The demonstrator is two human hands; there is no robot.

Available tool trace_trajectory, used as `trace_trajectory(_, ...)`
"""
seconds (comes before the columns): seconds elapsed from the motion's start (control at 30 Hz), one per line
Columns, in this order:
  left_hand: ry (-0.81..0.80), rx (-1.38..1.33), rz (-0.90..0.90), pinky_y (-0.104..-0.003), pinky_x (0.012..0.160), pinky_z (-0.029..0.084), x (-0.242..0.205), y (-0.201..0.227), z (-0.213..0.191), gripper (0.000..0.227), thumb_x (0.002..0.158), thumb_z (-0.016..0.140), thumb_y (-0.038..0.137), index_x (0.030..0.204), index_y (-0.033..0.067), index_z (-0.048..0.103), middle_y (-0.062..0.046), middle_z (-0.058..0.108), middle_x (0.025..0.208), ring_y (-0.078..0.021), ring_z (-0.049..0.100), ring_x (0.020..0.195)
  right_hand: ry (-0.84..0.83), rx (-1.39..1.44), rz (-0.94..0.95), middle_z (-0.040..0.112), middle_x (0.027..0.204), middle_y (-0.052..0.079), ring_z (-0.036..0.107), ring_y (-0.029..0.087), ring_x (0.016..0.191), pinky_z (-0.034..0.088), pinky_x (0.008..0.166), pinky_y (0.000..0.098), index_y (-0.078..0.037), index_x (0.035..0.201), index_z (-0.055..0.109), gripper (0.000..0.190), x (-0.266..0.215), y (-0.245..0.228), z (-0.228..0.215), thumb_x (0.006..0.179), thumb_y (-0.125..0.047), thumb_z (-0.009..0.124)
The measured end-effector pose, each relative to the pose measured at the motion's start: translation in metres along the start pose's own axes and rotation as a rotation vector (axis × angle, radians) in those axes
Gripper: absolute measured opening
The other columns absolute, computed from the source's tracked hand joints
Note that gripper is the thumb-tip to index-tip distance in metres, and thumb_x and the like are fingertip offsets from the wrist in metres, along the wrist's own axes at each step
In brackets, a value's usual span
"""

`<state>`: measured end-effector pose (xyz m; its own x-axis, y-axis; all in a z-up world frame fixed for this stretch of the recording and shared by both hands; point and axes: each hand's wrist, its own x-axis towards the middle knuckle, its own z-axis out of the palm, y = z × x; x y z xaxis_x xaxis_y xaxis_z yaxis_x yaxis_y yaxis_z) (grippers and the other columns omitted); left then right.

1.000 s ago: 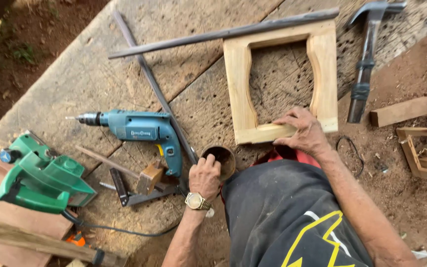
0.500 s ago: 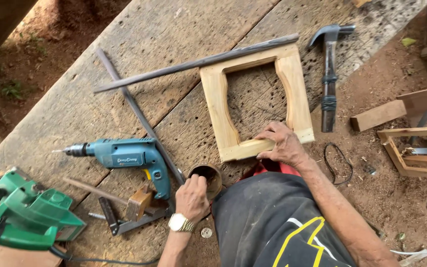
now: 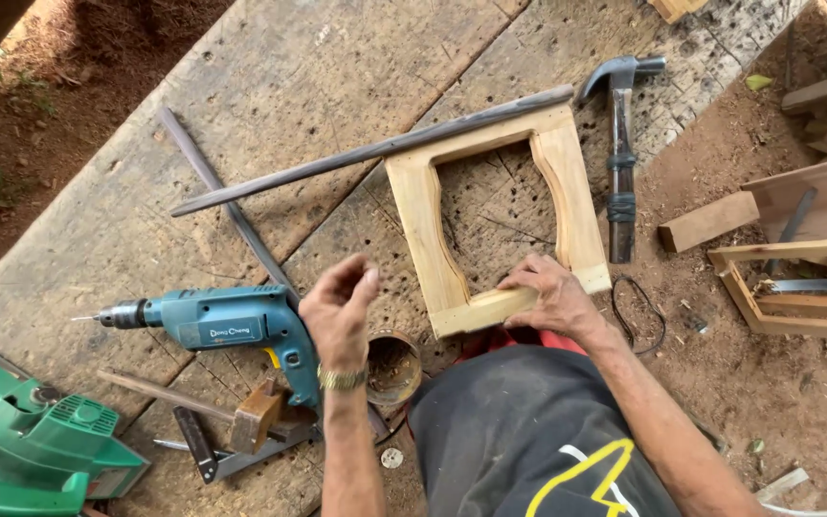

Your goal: The person fits a long metal rod along the edge of a wooden frame on a workbench, positions it, and hammers it to seat it. They then use a power drill on the frame, hammer the rod further, and finally saw the metal rod with a hacksaw.

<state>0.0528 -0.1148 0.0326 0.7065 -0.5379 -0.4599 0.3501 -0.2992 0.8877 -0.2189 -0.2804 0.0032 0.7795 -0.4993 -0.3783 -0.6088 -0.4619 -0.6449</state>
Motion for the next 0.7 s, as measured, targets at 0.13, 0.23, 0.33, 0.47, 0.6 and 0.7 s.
trace_trajectory(0.13,0.049,-0.04,0.009,-0.028,0.07,0.068,0.065,-0.004,0.021,0.021,0.093,0.074,0.015,0.111,0.0048,0.076,-0.013,0.079,0.096,-0.0175,0.078,0.08,-0.106,0.061,-0.006,0.067,0.103,0.004,0.062,0.024,0.104,0.051,0.094,0.0409,-0.015,0.104,0.079,0.057,0.019,0.006,-0.011,0.054,-0.033,0.099)
trace_trajectory(0.23,-0.105,0.142,0.36,-0.027,0.069,0.055,0.127,-0.006,0.036,0.016,0.098,0.079,0.013,0.112,0.0058,0.08,-0.01,0.074,0.1,-0.0173,0.067,0.083,-0.11,0.315,0.084,0.068,0.101,0.001,0.069,0.018,0.094,0.06,0.086,0.0358,-0.015,0.116,0.072,0.06,0.048,0.0,-0.03,0.064,-0.038,0.09)
trace_trajectory(0.33,-0.099,0.406,0.598,-0.025,0.059,0.056,0.168,-0.003,0.05,0.009,0.093,0.082,0.015,0.101,0.0135,0.08,-0.005,0.076,0.095,-0.0143,0.068,0.077,0.432,0.035,0.129,0.071,0.105,0.009,0.067,0.022,0.1,0.057,0.086,0.0371,-0.005,0.116,0.074,0.04,0.072,0.005,-0.05,0.086,-0.029,0.085)
trace_trajectory(0.47,-0.192,0.44,0.593,-0.029,0.075,0.06,0.192,0.004,0.061,0.019,0.091,0.081,0.012,0.11,0.0106,0.077,-0.005,0.078,0.099,-0.013,0.073,0.087,0.776,-0.153,0.488,0.058,0.11,0.014,0.057,0.026,0.101,0.054,0.084,0.0409,-0.002,0.119,0.064,0.034,0.101,0.045,-0.084,0.095,-0.018,0.082)
trace_trajectory(0.6,-0.219,0.455,0.518,-0.028,0.076,0.062,0.204,-0.006,0.064,0.011,0.09,0.082,0.011,0.101,0.012,0.079,-0.004,0.08,0.1,-0.0138,0.077,0.087,0.657,-0.088,0.664,0.051,0.111,0.016,0.056,0.028,0.1,0.052,0.08,0.0436,0.0,0.132,0.049,0.059,0.087,0.141,-0.086,0.093,-0.019,0.089)
trace_trajectory(0.7,-0.224,0.499,0.634,-0.032,0.085,0.059,0.201,0.0,0.068,0.011,0.088,0.082,0.007,0.099,0.0085,0.078,-0.007,0.079,0.102,-0.0197,0.076,0.095,0.537,-0.301,0.458,0.059,0.11,0.019,0.06,0.032,0.101,0.052,0.087,0.0466,0.001,0.124,0.05,0.056,0.077,0.156,-0.083,0.094,-0.018,0.093)
